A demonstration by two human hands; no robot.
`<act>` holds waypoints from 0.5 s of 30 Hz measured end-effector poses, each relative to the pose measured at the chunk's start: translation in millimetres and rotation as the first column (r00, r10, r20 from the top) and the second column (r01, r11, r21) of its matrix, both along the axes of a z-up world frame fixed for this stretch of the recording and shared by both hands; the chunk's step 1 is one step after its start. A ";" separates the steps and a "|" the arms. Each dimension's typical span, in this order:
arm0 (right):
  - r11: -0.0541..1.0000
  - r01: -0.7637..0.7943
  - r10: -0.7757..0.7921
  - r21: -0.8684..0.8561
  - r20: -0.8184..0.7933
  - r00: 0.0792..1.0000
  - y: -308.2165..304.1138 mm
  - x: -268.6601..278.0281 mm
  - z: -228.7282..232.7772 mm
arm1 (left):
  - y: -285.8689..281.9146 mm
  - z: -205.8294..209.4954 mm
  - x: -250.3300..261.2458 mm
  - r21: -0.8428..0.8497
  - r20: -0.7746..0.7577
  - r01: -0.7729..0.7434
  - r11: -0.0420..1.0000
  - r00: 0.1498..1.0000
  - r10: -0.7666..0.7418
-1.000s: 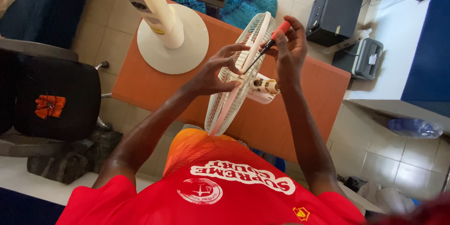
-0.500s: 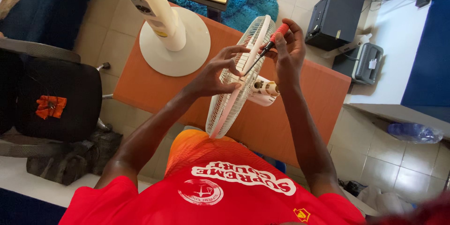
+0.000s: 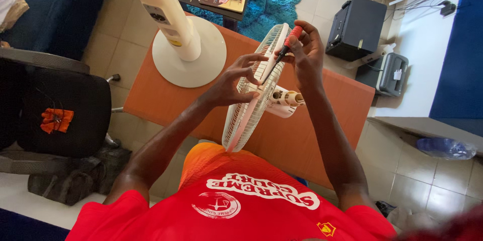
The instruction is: The person disassembles a standing electric fan by removing the front grille and detaching the fan head from the stand. They use a screwdriver to loosen screws on the fan head and then separate the components on a table.
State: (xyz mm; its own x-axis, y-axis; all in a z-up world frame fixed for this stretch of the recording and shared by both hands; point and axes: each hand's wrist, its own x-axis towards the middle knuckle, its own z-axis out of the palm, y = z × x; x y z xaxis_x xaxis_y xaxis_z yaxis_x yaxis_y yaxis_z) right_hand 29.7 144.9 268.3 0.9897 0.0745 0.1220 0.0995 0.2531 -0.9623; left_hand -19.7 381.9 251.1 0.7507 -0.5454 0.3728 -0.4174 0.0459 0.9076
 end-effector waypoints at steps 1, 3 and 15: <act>1.000 -0.003 0.003 -0.014 -0.007 1.000 0.0 0.5 0.8 | 0.1 0.1 -0.5 -0.004 -0.004 0.001 1.000 1.000 -0.001; 0.999 -0.009 0.008 -0.042 -0.020 1.000 0.3 2.8 2.9 | 1.9 0.6 0.2 -0.013 -0.012 0.002 1.000 1.000 -0.003; 0.824 -0.256 0.164 -0.505 -0.220 0.962 -13.8 30.0 26.3 | 7.0 4.3 -8.8 0.049 0.049 -0.021 0.999 0.999 0.018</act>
State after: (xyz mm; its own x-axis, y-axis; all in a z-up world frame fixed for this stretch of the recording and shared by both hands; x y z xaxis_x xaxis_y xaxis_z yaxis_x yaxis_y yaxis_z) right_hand 59.8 131.1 294.7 0.9448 0.2897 -0.1532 -0.0635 -0.2967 -0.9528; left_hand -28.5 388.9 255.5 0.7429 -0.5496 0.3823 -0.4617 -0.0071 0.8870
